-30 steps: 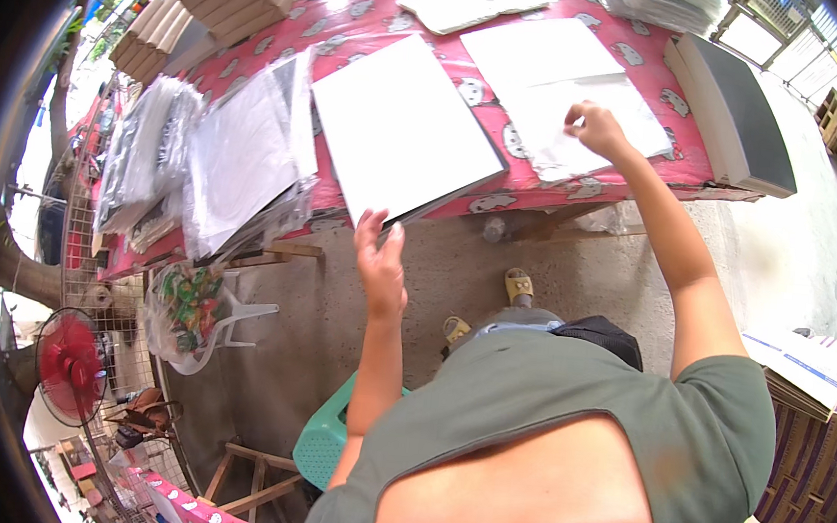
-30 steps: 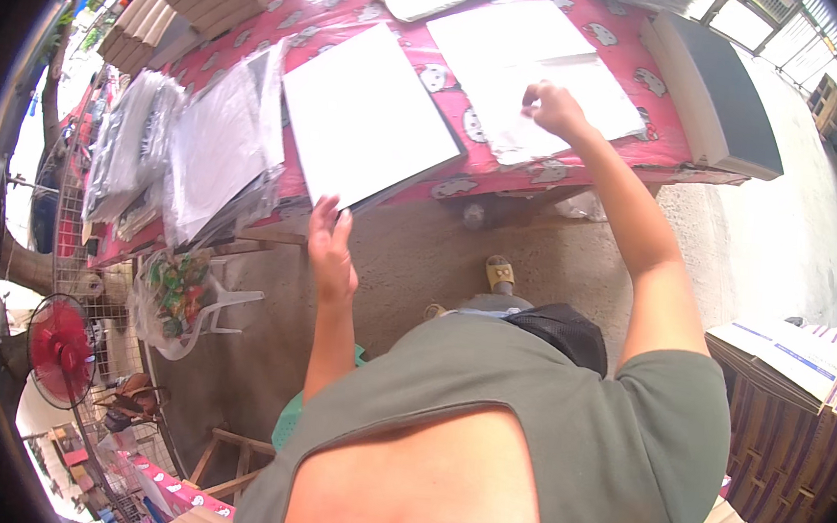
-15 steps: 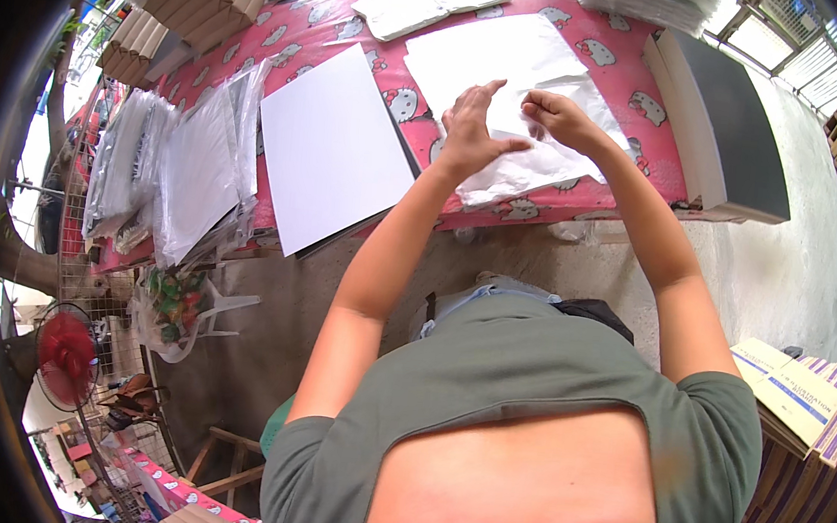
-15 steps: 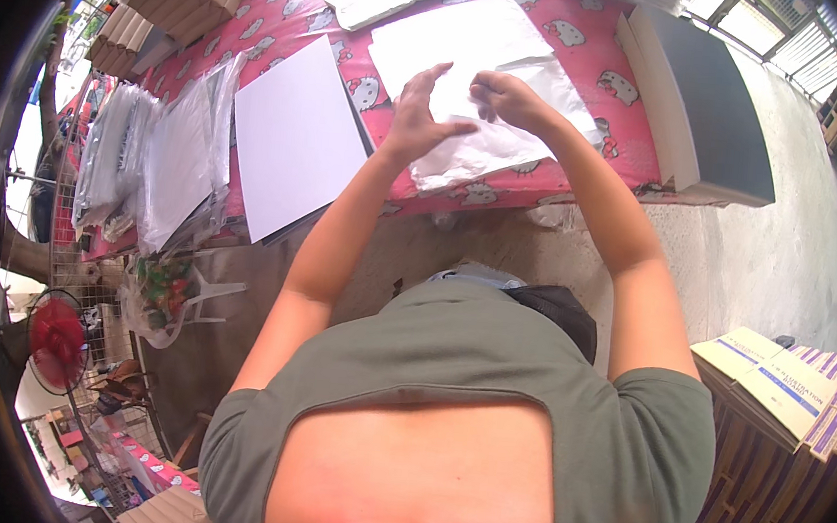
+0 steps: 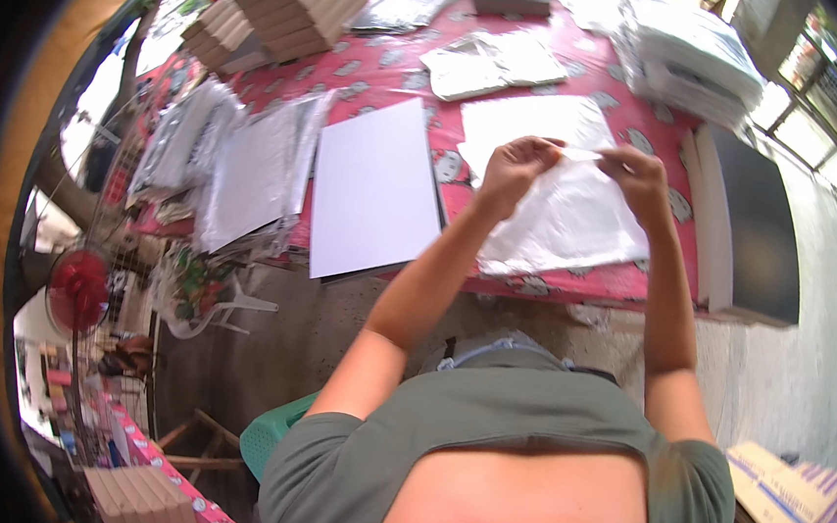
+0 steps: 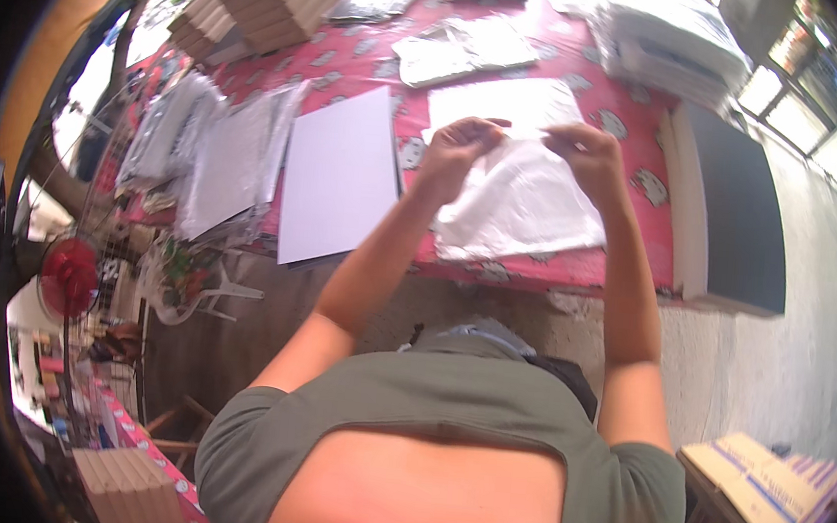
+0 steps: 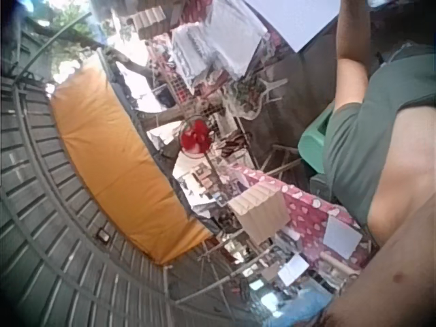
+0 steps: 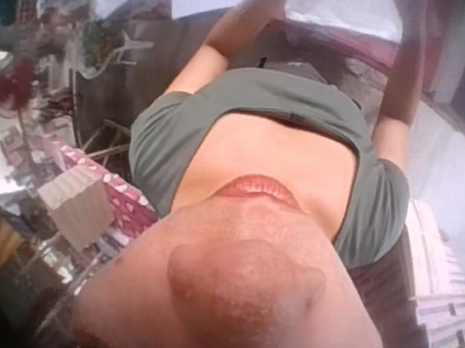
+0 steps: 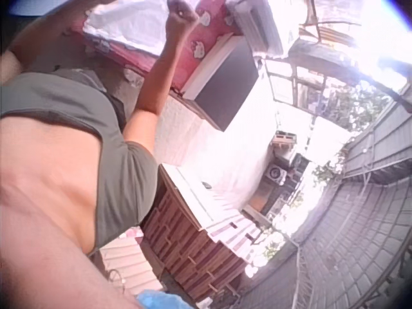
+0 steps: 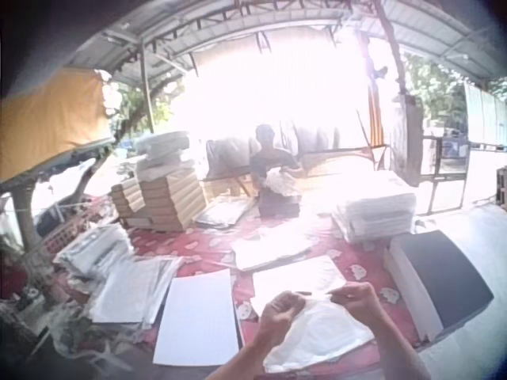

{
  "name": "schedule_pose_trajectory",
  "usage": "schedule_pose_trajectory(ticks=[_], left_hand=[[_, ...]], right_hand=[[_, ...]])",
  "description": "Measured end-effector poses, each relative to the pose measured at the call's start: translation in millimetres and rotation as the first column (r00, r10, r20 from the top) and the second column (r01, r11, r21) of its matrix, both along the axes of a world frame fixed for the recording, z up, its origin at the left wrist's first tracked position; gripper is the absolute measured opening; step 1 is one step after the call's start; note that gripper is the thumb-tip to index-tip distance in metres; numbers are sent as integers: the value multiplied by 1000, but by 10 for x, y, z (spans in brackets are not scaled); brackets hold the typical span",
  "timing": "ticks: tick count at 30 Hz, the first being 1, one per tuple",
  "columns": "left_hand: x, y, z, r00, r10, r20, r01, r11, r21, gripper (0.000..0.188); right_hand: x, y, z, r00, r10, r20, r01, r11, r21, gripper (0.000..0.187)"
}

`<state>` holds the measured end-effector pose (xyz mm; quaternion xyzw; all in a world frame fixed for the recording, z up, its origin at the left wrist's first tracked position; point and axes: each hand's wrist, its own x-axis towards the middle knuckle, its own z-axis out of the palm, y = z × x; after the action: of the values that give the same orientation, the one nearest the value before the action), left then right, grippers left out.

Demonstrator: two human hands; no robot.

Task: The person picks up white and black boards, places them into clear plastic bags, and stacks the packaged boards on a table. The person also walks around the workspace to retrieve materials and place finished items.

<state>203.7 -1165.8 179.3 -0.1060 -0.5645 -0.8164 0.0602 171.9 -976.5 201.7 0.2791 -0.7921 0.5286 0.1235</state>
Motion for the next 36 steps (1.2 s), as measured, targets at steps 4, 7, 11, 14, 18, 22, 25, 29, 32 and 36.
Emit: schedule_pose_trajectory(ticks=[4, 7, 11, 14, 18, 22, 25, 29, 32, 36], left_hand=[[188, 81, 197, 998, -34, 44, 23, 970, 244, 11], [207, 29, 243, 981, 78, 175, -121, 961, 250, 18], [384, -37, 394, 968, 149, 202, -180, 973, 143, 20], [418, -266, 304, 988, 33, 148, -57, 985, 162, 15], [427, -417, 437, 959, 71, 276, -182, 897, 403, 10], [531, -1350, 285, 940, 244, 240, -326, 851, 411, 6], [856, -2026, 236, 906, 320, 277, -400, 861, 315, 8], [1186, -2356, 161, 946, 230, 228, -306, 861, 405, 15], [1150, -2043, 437, 921, 266, 285, -365, 847, 388, 22], [1455, -2278, 288, 966, 180, 186, -237, 905, 354, 19]], right_hand=[[207, -160, 134, 967, -171, 187, 178, 984, -21, 10], [206, -269, 161, 974, -200, -110, 196, 979, -49, 7], [163, -287, 113, 961, -271, -48, 254, 943, -216, 13], [73, -177, 129, 987, -101, 126, 135, 944, -301, 16], [292, -466, 232, 928, 260, 267, -188, 946, -265, 20], [-404, 438, -361, 967, -126, 219, 129, 992, 1, 13], [-855, 2026, -482, 605, -683, -409, 776, 622, 109, 14], [-877, 1696, -198, 46, -415, -909, 891, 429, -150, 17], [-831, 747, -944, 642, -60, -765, 757, -112, 644, 20], [-379, -279, -751, 967, -156, -201, 250, 442, 861, 69]])
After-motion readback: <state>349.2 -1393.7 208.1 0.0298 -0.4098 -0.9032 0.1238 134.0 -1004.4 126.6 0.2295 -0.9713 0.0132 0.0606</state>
